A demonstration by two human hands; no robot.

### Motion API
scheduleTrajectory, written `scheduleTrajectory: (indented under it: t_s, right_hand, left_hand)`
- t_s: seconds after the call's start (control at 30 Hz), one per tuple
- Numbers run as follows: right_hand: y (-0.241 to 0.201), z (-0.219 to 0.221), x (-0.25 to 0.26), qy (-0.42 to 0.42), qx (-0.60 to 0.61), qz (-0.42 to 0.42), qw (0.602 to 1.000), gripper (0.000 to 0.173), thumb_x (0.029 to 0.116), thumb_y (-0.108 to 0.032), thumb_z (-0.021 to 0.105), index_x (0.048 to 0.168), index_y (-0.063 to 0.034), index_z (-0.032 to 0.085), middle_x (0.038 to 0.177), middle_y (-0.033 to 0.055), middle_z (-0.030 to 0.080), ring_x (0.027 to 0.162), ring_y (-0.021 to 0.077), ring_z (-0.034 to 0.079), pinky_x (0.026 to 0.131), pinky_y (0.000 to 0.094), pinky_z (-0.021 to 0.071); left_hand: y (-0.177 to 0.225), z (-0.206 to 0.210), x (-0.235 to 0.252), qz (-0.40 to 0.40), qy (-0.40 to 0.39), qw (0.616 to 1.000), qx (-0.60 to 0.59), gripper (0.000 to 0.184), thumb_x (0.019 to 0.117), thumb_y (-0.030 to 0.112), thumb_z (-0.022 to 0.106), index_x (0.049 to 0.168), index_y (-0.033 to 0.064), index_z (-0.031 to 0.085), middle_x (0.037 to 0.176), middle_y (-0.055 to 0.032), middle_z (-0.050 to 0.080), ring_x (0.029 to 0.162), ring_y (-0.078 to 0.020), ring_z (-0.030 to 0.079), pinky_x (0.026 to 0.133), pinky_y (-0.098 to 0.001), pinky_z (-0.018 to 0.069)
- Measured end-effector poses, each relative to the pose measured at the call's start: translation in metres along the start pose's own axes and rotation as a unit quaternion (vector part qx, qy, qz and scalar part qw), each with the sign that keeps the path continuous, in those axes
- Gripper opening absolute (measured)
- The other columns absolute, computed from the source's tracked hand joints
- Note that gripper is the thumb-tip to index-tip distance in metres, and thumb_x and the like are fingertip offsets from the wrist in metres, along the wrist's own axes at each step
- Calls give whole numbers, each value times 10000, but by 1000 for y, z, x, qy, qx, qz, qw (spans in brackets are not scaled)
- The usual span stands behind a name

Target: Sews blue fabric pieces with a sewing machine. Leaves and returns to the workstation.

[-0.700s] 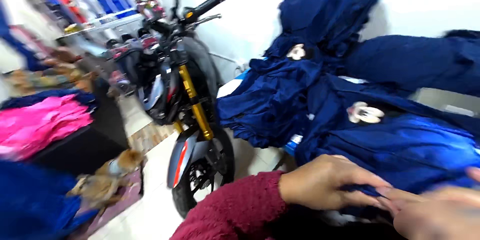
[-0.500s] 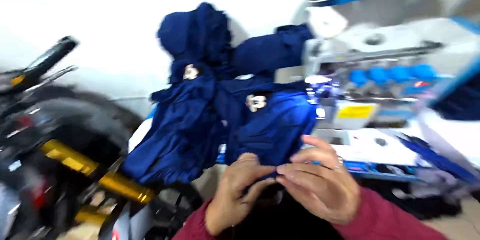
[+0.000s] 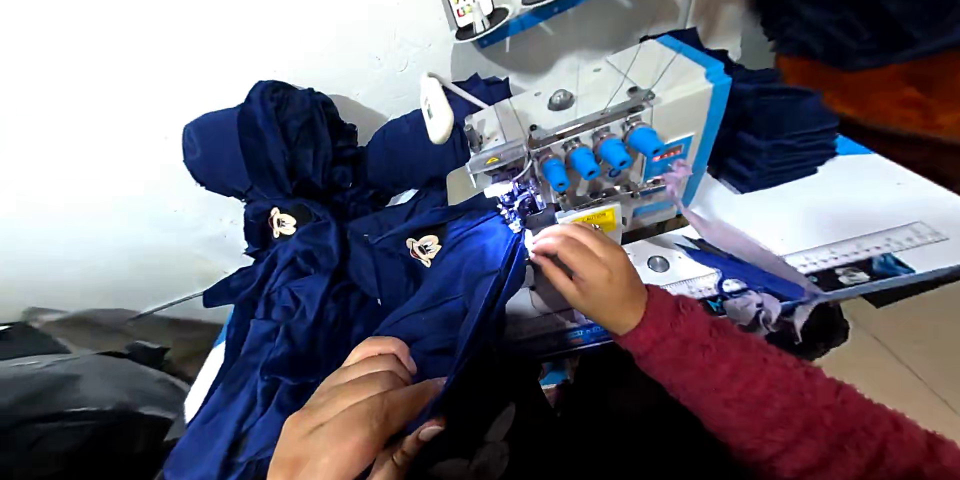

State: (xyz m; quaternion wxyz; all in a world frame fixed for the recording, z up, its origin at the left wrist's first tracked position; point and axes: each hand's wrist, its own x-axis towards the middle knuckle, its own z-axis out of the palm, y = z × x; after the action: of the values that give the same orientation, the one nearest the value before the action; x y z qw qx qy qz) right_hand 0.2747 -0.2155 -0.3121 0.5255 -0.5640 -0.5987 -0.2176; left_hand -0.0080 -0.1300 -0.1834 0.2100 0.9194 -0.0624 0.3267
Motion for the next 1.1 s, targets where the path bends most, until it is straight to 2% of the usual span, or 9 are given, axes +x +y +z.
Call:
scheduleTrajectory:
  t_s: [0.13, 0.27, 0.4, 0.53, 0.63, 0.73, 0.87, 0.97, 1.1]
  right_hand:
    - [10, 8, 10, -25, -18, -42, 999, 161, 1008, -167, 613, 1034, -78, 744, 1070, 75, 750, 1038, 221, 713, 918, 360, 583]
    - [8, 13, 17, -41, 5, -19, 999, 189, 993, -111, 576, 1093, -63, 729, 1086, 105, 739, 1026, 249, 717, 891, 390, 593]
    - [11, 12, 21, -51, 4, -15, 999, 175, 979, -85, 591, 1051, -91, 751, 1040, 76, 756, 997, 232, 731, 857, 384, 607]
    - [18, 16, 15, -7, 6, -44, 999, 157, 969, -98, 615, 1019, -82, 763, 1018, 84, 760, 961, 218, 735, 837, 348, 606]
    - [21, 18, 8, 3, 37, -68, 997, 167, 968, -114, 612, 1003, -77, 771, 1044, 83, 753, 1020, 216, 711, 894, 342, 583]
    - [23, 19, 4, -28, 54, -99, 993, 181, 979, -134, 599, 999, -74, 769, 1068, 81, 735, 1089, 238, 671, 954, 370, 550]
    - [29, 17, 10, -36, 34, -142, 989, 219, 1009, -134, 565, 1057, -61, 766, 1101, 115, 735, 1088, 263, 681, 942, 382, 560]
    - [35, 20, 13, -38, 23, -174, 984, 227, 985, -173, 561, 988, -62, 759, 1179, 160, 705, 1105, 308, 662, 951, 430, 551]
    - [46, 26, 7, -25, 38, -199, 979, 277, 1030, -166, 509, 1020, -43, 757, 1220, 110, 727, 1174, 275, 649, 1019, 400, 513]
  left_hand:
    - [6, -8, 28, 21, -49, 998, 15, 231, 1049, 268, 578, 1008, 77, 701, 809, -1, 649, 854, -100, 635, 936, -308, 502]
    - [14, -2, 50, 50, -67, 996, 12, 191, 1025, 228, 619, 990, 60, 704, 765, -17, 613, 805, -124, 612, 901, -320, 503]
    - [16, 1, 54, 50, -78, 996, 17, 200, 1028, 228, 608, 994, 57, 706, 771, -18, 619, 817, -128, 616, 891, -315, 506]
    - [15, 1, 48, 38, -75, 996, 17, 220, 1040, 239, 589, 1003, 55, 703, 788, -21, 634, 830, -127, 625, 896, -315, 508]
    - [14, -2, 41, 33, -57, 997, 29, 207, 1041, 234, 584, 1022, 64, 701, 818, -12, 657, 854, -113, 643, 910, -310, 519]
    - [14, -3, 36, 33, -48, 998, 33, 197, 1039, 228, 589, 1021, 63, 695, 813, -13, 654, 850, -116, 646, 909, -315, 523]
    - [17, 2, 33, 31, -57, 998, 13, 182, 1035, 229, 604, 1026, 71, 695, 810, -19, 644, 837, -123, 636, 882, -313, 522]
    - [21, 21, 31, 49, -61, 997, -8, 202, 1039, 221, 604, 1011, 46, 702, 790, -55, 652, 826, -158, 648, 903, -331, 529]
    - [23, 46, 26, 87, -44, 995, -7, 183, 1023, 176, 597, 996, 32, 705, 713, -50, 594, 750, -175, 606, 893, -330, 510]
